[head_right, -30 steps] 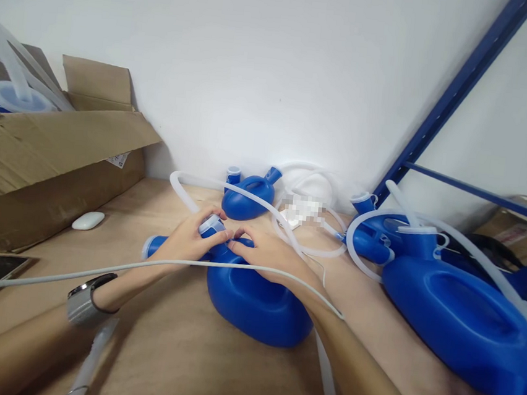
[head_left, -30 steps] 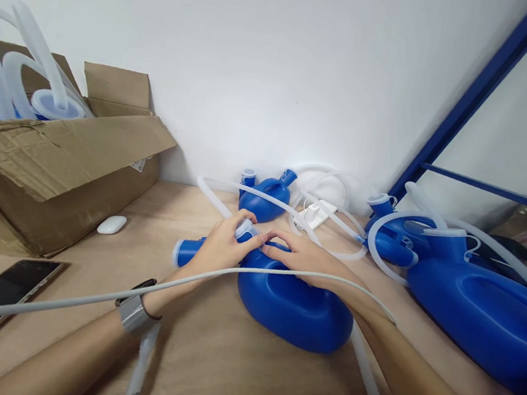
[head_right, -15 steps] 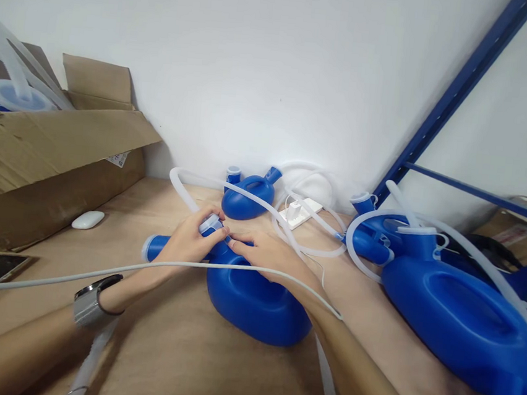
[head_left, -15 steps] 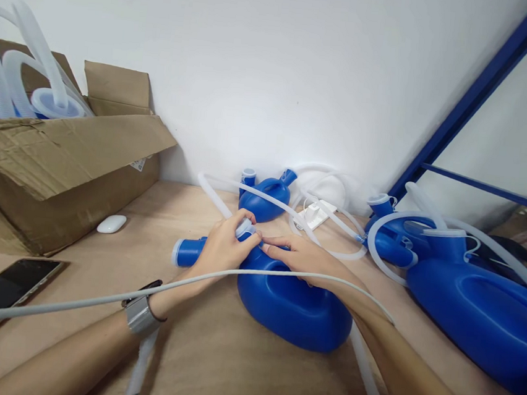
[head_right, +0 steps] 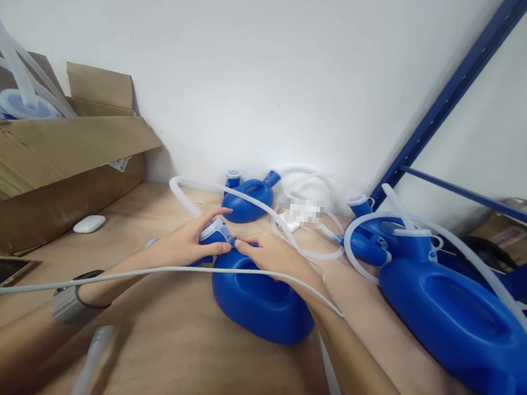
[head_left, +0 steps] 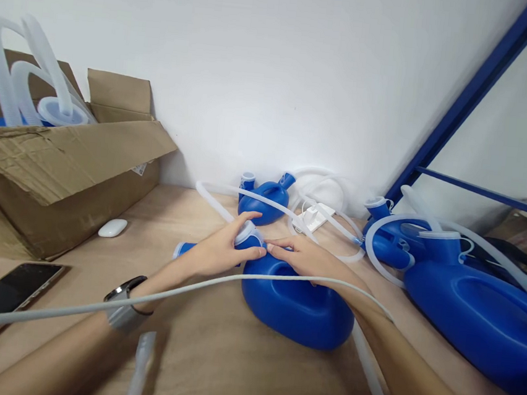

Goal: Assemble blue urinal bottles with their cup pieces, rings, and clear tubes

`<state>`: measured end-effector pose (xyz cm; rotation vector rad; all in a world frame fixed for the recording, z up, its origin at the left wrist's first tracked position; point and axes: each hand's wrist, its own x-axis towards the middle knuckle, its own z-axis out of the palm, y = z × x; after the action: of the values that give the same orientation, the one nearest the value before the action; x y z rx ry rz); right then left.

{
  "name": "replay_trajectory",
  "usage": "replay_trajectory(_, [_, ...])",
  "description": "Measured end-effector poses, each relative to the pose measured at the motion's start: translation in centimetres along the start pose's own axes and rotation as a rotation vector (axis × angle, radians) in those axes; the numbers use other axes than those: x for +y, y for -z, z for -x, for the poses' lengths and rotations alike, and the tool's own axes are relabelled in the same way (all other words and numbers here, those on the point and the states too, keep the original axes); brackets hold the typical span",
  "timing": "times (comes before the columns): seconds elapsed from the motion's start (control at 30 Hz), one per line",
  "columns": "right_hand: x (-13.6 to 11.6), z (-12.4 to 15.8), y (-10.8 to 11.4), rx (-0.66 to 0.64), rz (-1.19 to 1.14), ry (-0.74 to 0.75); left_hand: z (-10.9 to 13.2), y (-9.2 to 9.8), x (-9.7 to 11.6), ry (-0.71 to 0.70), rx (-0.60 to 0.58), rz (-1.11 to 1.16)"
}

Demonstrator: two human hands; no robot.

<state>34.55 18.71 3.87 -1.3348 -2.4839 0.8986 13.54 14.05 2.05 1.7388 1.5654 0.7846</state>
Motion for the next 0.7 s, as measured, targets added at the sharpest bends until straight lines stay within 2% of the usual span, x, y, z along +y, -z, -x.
replay_trajectory(0.1, [1.5, -0.3, 0.8, -0.01, 0.009, -0.04, 0.3, 1.2, -0.2, 0.025, -0.112, 0.002])
replay_trajectory(0.2, [2.9, -0.5, 1.8, -0.017, 0.02, -0.165, 0.4, 2.9, -0.7, 0.023, -0.06, -0.048])
replay_trajectory(0.3, [3.8, -0.6, 2.6, 0.036, 0.047, -0.241, 0.8, 5.0, -1.1, 0.021, -0.056, -0.197])
replay_trajectory(0.4, [4.4, -0.6, 2.7, 0.107, 0.113, -0.271, 1.9, 6.3, -1.3, 0.093, -0.174, -0.396])
replay_trajectory(0.47, [4.6, -0.6, 2.3, 0.234, 0.249, -0.226, 2.7, 6.4, -1.8, 0.174, -0.243, -0.519])
replay_trajectory(0.53, [4.6, -0.5, 1.7, 0.42, 0.442, -0.141, 3.3, 5.9, -2.9, 0.194, -0.258, -0.593])
replay_trajectory(0.63, [3.5, 0.0, 1.0, 0.638, 0.667, 0.118, 3.7, 4.9, -6.1, 0.172, -0.174, -0.593])
replay_trajectory(0.7, [1.7, 0.8, 0.7, 0.676, 0.642, 0.346, 3.6, 4.5, -8.5, 0.101, -0.063, -0.571])
